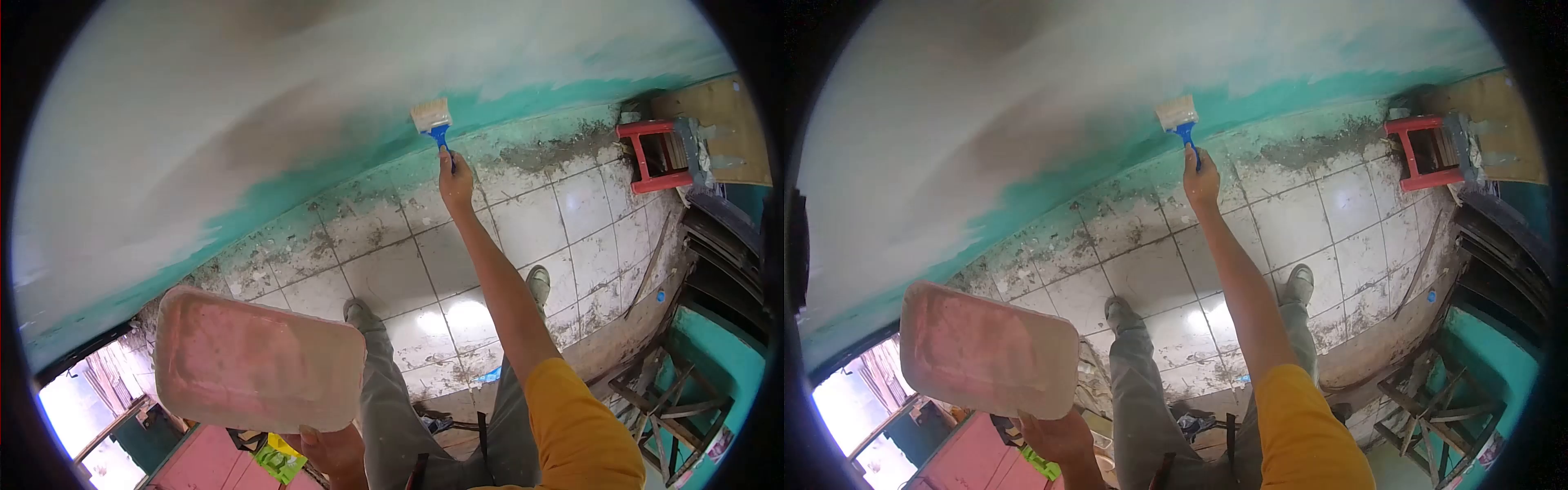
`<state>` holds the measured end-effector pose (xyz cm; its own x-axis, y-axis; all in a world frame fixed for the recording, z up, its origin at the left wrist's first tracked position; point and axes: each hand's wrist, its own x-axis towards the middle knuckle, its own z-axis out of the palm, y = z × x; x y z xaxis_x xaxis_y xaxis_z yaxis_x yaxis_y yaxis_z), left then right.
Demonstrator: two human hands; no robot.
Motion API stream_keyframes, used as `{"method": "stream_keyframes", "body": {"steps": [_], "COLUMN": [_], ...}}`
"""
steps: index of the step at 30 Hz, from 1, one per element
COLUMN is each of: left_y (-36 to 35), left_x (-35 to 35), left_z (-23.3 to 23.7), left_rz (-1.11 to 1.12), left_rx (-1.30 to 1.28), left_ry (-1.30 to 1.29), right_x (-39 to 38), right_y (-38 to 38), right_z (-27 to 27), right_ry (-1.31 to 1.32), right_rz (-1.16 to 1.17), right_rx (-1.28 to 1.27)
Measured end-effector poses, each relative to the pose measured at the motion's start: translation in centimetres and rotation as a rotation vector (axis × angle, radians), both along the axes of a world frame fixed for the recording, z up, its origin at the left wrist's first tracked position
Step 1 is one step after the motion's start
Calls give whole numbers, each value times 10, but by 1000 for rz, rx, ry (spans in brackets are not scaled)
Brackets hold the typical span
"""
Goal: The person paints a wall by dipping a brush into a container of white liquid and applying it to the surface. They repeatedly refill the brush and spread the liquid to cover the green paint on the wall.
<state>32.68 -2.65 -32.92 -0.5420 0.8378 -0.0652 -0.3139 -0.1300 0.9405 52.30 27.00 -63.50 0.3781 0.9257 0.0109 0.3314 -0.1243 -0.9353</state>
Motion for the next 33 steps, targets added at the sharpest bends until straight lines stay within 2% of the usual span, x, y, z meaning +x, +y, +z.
{"method": "stream_keyframes", "body": {"steps": [1, 3, 5, 7, 9, 10, 12, 14, 16, 19, 21, 23, 25, 26, 29, 32, 33], "left_y": [4, 3, -1, 11, 18, 18, 13, 3, 12, -1, -8, -7, -6, -7, -13, -10, -8], "left_x": [2, 2, 1, 9, 12, 12, 8, 3, 7, 3, -1, -2, -3, -3, -6, -7, -7], "left_z": [2, 3, 1, 8, 11, 11, 7, 0, 4, -4, -8, -7, -6, -5, -7, -1, 0], "left_rz": [-2, -4, 12, 47, 81, 67, 50, 56, 55, 71, 95, 80, 80, 76, 133, 84, 87], "left_rx": [-16, -33, -56, -73, -85, -28, 25, -72, -31, -18, -40, -49, -66, -76, -98, -32, -26], "left_ry": [1, 6, 44, 66, 86, 20, -46, 123, 49, -37, -45, -2, 22, 44, 59, 10, 6], "right_x": [2, 5, 8, 13, 10, 9, 7, 9, 7, 0, -6, -11, -9, -7, -11, -17, -18], "right_y": [-1, -2, 0, 4, 4, 2, -10, -14, -12, -3, 1, -1, -5, -5, 2, 1, -6], "right_z": [-19, -34, -31, -1, 59, 90, 137, 148, 141, 85, 42, -16, -33, -41, -12, 64, 87], "right_ry": [4, -127, -115, -114, 49, 45, 290, 357, 429, 321, 147, 126, -99, -100, -111, -86, 47], "right_rz": [0, -1, -1, -1, -8, -9, 6, 1, 0, -28, 0, -26, -10, -8, 42, 23, 42], "right_rx": [-6, -249, -204, -156, -109, -103, 80, 130, 183, 147, -17, 25, -231, -233, -322, -221, -114]}}
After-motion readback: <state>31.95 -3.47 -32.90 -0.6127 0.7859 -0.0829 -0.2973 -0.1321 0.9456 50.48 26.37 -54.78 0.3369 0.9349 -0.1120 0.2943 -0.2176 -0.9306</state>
